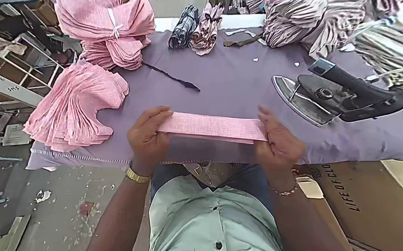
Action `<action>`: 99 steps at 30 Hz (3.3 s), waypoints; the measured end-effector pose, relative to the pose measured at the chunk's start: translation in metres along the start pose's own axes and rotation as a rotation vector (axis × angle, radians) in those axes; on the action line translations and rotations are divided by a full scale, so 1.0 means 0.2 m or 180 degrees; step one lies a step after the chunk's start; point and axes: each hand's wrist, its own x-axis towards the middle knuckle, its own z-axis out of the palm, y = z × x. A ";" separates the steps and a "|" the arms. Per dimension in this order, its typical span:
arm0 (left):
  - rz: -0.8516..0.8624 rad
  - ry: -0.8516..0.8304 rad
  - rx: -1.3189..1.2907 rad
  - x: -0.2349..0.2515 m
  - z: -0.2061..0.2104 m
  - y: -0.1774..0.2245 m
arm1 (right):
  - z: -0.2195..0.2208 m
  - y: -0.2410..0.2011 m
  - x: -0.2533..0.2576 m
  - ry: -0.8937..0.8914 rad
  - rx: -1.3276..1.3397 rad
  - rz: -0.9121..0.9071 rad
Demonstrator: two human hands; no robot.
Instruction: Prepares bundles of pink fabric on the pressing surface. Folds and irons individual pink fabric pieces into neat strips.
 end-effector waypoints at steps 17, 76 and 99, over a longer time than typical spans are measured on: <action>0.0357 -0.1861 0.0707 -0.04 0.02 -0.14 | 0.04 0.09 -0.10 -0.1156 -0.0419 -0.0144; -0.0428 -0.1933 0.0413 0.14 0.07 -0.09 | 0.04 0.19 0.10 -0.1359 0.1154 0.1088; 0.0276 -0.1756 0.1213 0.03 0.04 -0.12 | 0.10 0.17 0.05 -0.1180 -0.0724 -0.0138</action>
